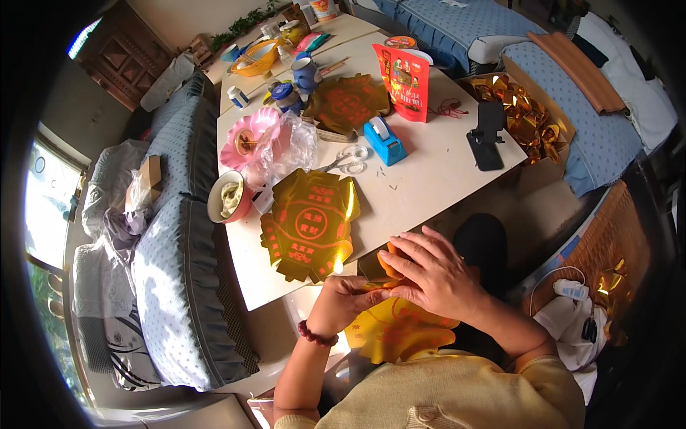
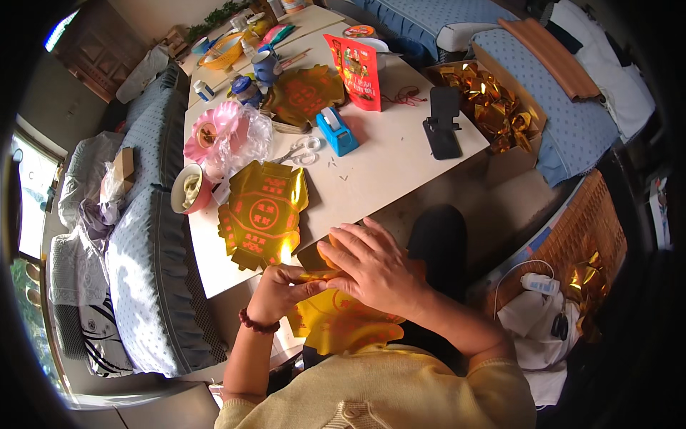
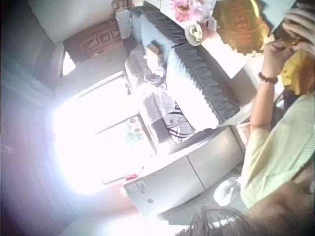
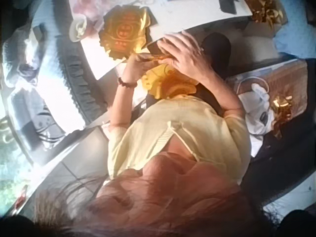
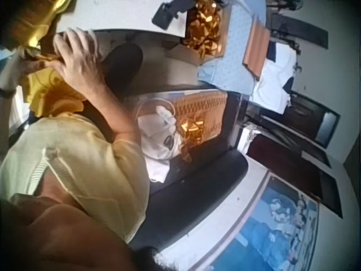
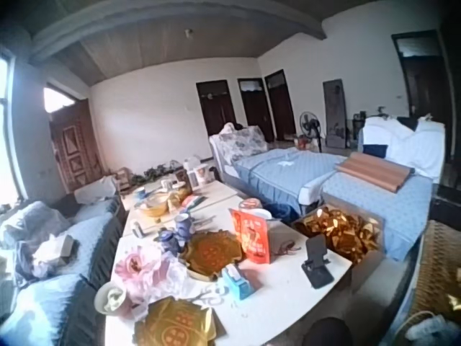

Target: The person folds gold-colored paper sheets into small packets by hand. They repeatedly pick up a sheet, fold it into a specific shape, and apply adhesive tape to secure the edges. The finished packets are placed into a wicker basket on the right.

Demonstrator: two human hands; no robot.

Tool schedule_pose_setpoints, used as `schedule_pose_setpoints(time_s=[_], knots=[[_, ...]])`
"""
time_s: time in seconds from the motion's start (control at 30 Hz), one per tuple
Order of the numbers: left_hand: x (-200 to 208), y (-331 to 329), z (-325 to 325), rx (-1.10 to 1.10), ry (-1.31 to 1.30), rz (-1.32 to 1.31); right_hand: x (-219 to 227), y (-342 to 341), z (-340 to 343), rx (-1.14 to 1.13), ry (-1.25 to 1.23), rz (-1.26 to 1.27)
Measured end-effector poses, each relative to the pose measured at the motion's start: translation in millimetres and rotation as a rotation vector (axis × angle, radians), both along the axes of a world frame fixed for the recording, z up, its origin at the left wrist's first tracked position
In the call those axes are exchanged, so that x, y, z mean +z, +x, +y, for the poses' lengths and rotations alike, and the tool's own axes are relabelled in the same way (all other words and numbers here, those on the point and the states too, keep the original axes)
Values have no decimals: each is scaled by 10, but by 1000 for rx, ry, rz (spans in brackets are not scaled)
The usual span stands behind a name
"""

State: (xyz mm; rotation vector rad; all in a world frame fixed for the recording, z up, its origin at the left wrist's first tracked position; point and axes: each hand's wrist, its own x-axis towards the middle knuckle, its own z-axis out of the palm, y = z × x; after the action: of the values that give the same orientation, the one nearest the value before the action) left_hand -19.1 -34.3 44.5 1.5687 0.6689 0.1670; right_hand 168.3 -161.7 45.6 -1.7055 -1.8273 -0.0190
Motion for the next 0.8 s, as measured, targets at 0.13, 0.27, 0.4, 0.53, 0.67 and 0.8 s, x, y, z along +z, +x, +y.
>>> schedule_pose_setpoints(time_s=[0.13, 0.27, 0.4, 0.53, 0.67, 0.8], knots=[[172, 12, -145, 31, 288, -19, -87, 45, -31, 55, -19, 96], [185, 16, -191, 53, 385, -36, -18, 40, -32, 60, -35, 102], [168, 9, -203, 82, 461, 27, 41, 76, -48, 68, -32, 82], [237, 32, -261, 117, 727, 56, 42, 83, -45, -29, 37, 39], [283, 43, -276, 255, 432, -49, 62, 67, -81, -190, 185, 2], [191, -30, -187, 207, 155, -61, -27, 136, -94, -219, 169, 129]])
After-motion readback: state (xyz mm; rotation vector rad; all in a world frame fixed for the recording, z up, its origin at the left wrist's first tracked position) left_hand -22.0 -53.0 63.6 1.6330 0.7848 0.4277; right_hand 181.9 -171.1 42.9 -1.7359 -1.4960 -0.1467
